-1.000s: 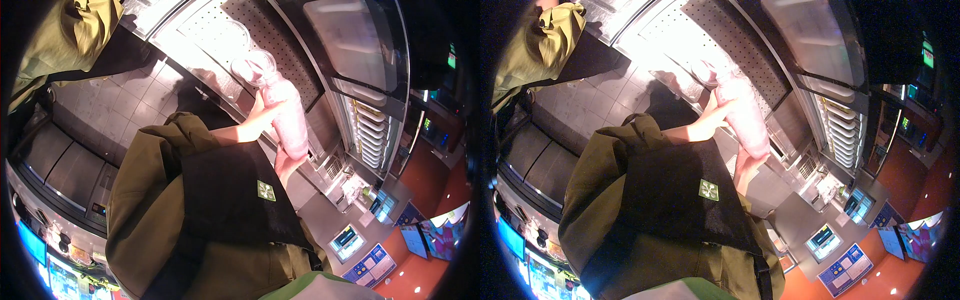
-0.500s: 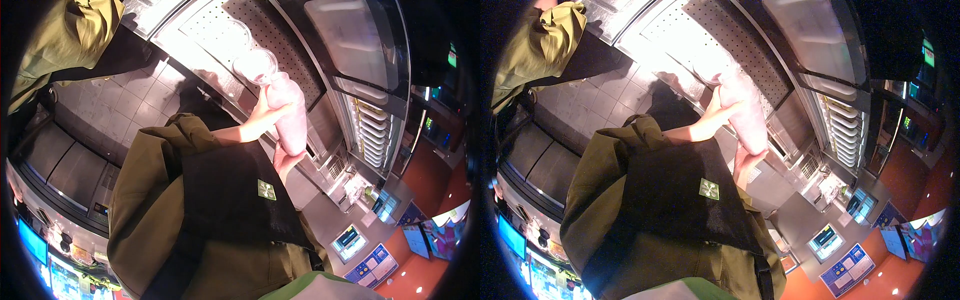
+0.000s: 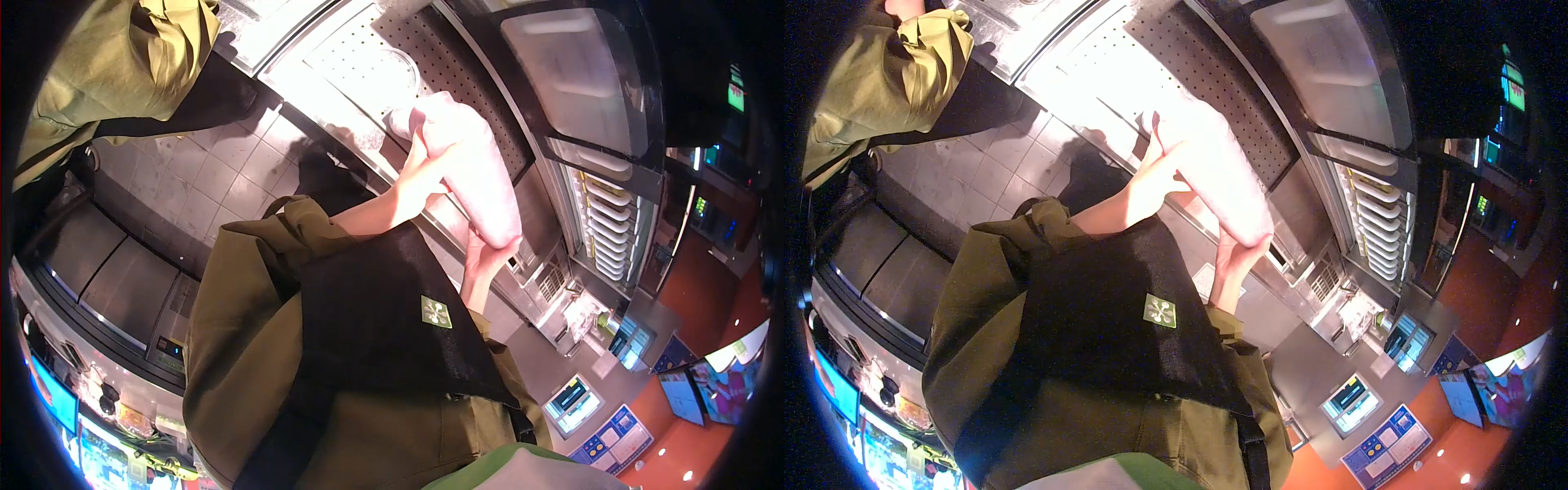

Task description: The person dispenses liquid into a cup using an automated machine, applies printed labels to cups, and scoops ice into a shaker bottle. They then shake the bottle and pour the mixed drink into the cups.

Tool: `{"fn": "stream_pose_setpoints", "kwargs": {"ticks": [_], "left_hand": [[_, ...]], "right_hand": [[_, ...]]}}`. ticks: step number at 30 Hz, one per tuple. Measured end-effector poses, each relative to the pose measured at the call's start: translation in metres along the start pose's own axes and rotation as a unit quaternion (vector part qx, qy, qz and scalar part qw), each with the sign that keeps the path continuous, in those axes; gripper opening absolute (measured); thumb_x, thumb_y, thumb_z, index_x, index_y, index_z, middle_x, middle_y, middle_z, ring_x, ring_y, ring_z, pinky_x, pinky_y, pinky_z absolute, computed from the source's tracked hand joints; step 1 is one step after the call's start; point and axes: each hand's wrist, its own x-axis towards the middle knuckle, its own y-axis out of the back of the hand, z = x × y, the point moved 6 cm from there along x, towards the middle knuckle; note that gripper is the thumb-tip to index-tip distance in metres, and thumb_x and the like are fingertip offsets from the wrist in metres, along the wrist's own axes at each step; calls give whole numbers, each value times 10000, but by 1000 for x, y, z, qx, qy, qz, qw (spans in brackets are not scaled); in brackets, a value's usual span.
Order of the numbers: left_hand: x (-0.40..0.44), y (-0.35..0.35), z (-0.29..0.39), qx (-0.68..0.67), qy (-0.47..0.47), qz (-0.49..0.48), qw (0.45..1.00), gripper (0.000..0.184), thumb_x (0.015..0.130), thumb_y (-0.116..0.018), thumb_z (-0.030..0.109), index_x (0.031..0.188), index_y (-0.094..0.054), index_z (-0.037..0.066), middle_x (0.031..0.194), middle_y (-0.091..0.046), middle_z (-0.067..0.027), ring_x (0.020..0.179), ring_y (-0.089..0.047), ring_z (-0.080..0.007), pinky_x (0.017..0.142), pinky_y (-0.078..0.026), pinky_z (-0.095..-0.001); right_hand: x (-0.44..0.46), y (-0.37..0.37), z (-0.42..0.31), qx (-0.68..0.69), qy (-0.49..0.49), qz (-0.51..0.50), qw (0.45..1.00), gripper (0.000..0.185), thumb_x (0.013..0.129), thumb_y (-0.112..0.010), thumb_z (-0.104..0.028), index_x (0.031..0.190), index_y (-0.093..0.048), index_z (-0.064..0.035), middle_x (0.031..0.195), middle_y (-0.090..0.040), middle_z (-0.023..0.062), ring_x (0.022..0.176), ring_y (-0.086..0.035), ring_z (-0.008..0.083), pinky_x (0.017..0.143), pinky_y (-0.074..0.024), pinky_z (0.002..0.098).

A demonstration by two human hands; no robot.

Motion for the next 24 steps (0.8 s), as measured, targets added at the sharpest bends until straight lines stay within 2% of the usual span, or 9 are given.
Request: {"fn": "stream_pose_setpoints", "kwargs": {"ticks": [4,7,10,12,13,15,17,19,24], "left_hand": [[24,23,-16,0,1,-52,999,777,826,-611,273,1372,-60,216,1359,-240,-89,1227,-334,-302,883,-415,-506],[32,27,-18,21,-17,-57,998,764,840,-584,310,1385,-50,269,1373,-221,-83,1235,-327,-308,861,-430,-502],[32,24,-5,134,-128,-115,976,696,851,-550,367,1380,-105,292,1366,-243,-81,1231,-340,-302,829,-446,-489],[31,26,-3,94,-122,-114,982,649,856,-531,400,1371,-155,279,1344,-287,-82,1212,-370,-297,811,-454,-479],[15,11,17,3,-63,-80,995,631,857,-523,410,1365,-181,262,1325,-320,-85,1196,-391,-294,803,-459,-475],[19,8,13,-115,6,-77,990,596,862,-502,432,1351,-230,225,1288,-379,-89,1163,-432,-287,800,-460,-472],[55,26,-18,-168,27,-141,975,572,869,-472,457,1332,-278,184,1250,-431,-93,1128,-471,-279,811,-455,-474],[43,19,-3,-86,-58,-126,987,581,842,-506,427,1309,-313,141,1240,-444,-116,1142,-454,-277,839,-438,-487],[40,18,5,-62,-74,-126,987,607,833,-468,486,1296,-336,117,1250,-441,-133,1153,-437,-283,868,-406,-502]], "right_hand": [[-1,-17,-12,-36,13,34,999,768,761,-594,-516,1305,-304,-59,1329,-365,139,1219,-380,310,967,-367,534],[-1,-24,-20,-53,12,41,998,762,758,-601,-511,1301,-311,-63,1320,-378,133,1214,-388,298,963,-382,505],[-2,-33,-30,-80,26,49,995,760,751,-614,-505,1295,-317,-65,1299,-399,123,1203,-399,282,962,-392,468],[-1,-36,-37,-119,55,62,989,732,748,-596,-527,1273,-351,-80,1260,-436,129,1147,-452,294,886,-447,466],[-1,-39,-41,-139,70,69,985,719,747,-587,-539,1263,-369,-87,1240,-454,132,1119,-478,300,848,-474,465],[-3,-47,-49,-153,90,61,982,744,738,-605,-533,1277,-347,-90,1260,-428,131,1146,-447,302,876,-451,467],[-7,-60,-59,-173,112,57,977,752,739,-614,-520,1288,-331,-91,1275,-407,129,1167,-422,299,899,-432,473],[-11,-73,-69,-186,135,33,973,740,751,-624,-480,1299,-312,-92,1291,-381,125,1197,-385,289,937,-395,480],[-11,-91,-86,-234,199,-6,952,728,758,-634,-451,1295,-320,-72,1265,-407,119,1176,-406,278,945,-390,469]]}}
